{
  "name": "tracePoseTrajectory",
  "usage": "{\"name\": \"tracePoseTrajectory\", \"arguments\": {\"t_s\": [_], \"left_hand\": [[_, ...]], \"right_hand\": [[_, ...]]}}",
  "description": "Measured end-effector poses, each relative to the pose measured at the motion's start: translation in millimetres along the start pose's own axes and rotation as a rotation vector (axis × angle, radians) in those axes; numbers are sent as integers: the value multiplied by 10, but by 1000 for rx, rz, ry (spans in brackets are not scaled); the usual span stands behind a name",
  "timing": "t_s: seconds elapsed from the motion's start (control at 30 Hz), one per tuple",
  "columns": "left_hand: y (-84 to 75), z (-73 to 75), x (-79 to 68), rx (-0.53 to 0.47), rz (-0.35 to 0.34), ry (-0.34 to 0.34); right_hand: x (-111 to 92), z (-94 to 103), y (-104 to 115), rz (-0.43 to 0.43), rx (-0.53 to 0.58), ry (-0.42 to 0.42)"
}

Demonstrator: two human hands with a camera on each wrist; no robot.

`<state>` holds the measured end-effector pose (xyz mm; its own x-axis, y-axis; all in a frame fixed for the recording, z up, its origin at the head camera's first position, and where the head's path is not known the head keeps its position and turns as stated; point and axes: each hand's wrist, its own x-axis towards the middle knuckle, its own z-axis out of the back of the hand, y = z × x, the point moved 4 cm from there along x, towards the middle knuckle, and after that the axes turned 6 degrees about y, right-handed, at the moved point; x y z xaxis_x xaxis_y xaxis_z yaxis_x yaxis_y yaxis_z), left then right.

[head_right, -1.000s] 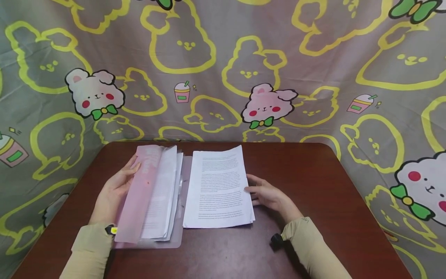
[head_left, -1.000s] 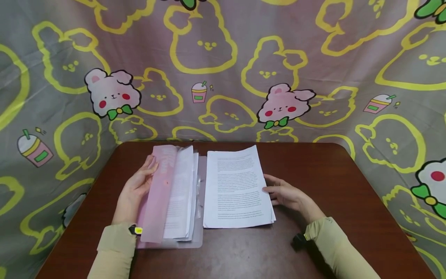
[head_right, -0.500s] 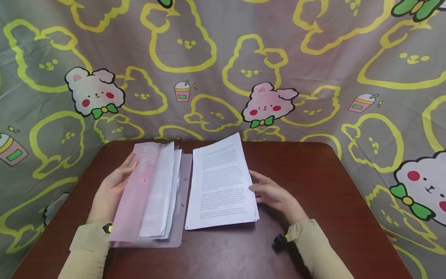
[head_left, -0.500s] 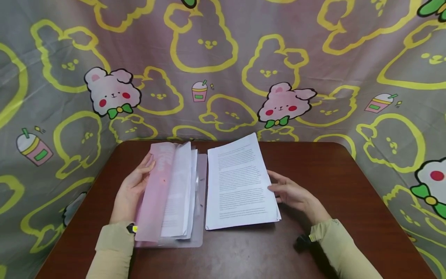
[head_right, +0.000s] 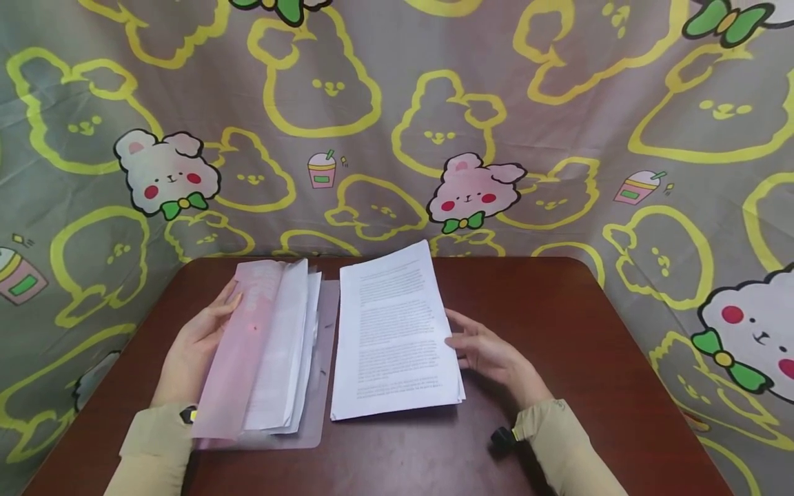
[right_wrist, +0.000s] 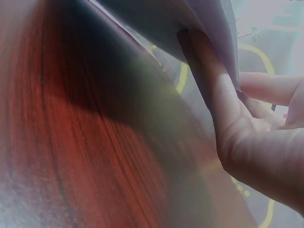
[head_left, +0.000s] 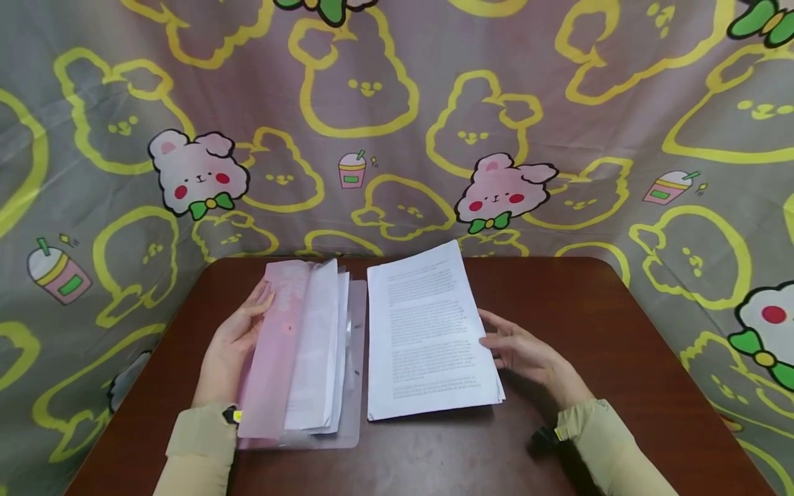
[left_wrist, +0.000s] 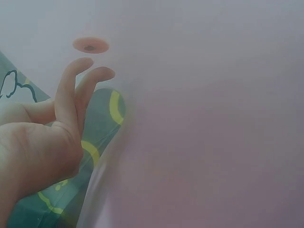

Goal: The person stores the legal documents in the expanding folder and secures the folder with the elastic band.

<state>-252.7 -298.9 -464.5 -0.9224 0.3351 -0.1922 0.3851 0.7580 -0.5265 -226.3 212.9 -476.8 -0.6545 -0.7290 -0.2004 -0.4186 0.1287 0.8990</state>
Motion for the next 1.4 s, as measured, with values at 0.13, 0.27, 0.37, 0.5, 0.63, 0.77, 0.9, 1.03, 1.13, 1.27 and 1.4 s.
{"name": "tracePoseTrajectory", "arguments": {"t_s": [0.13, 0.27, 0.37, 0.5, 0.63, 0.77, 0.9, 1.03, 1.13, 1.27, 1.4], "left_hand": [[-6, -1, -5, -18, -12, -5], [-12, -12, -12, 0, -17, -3], [-8, -3, -21, -17, -14, -4], [5, 13, -28, -30, -12, 3], [32, 38, -34, -24, -12, 14], [48, 65, -30, -6, -23, 36], [37, 67, -26, -3, -34, 44], [36, 58, -34, -18, -25, 14], [36, 55, -35, -11, -21, -6], [39, 49, -27, 0, -19, -11], [39, 38, -15, -5, -18, -7]], "right_hand": [[3, -16, -15, -1, 20, 26], [22, -42, -37, -8, 39, 49], [36, -65, -71, -10, 47, 70], [58, -105, -131, -13, 54, 99], [83, -159, -193, -24, 77, 134], [114, -197, -221, -29, 88, 150], [167, -225, -229, -43, 73, 141], [225, -256, -258, -74, 61, 114], [266, -286, -265, -90, 55, 90], [326, -334, -243, -84, 48, 75], [368, -365, -214, -79, 46, 64]]}}
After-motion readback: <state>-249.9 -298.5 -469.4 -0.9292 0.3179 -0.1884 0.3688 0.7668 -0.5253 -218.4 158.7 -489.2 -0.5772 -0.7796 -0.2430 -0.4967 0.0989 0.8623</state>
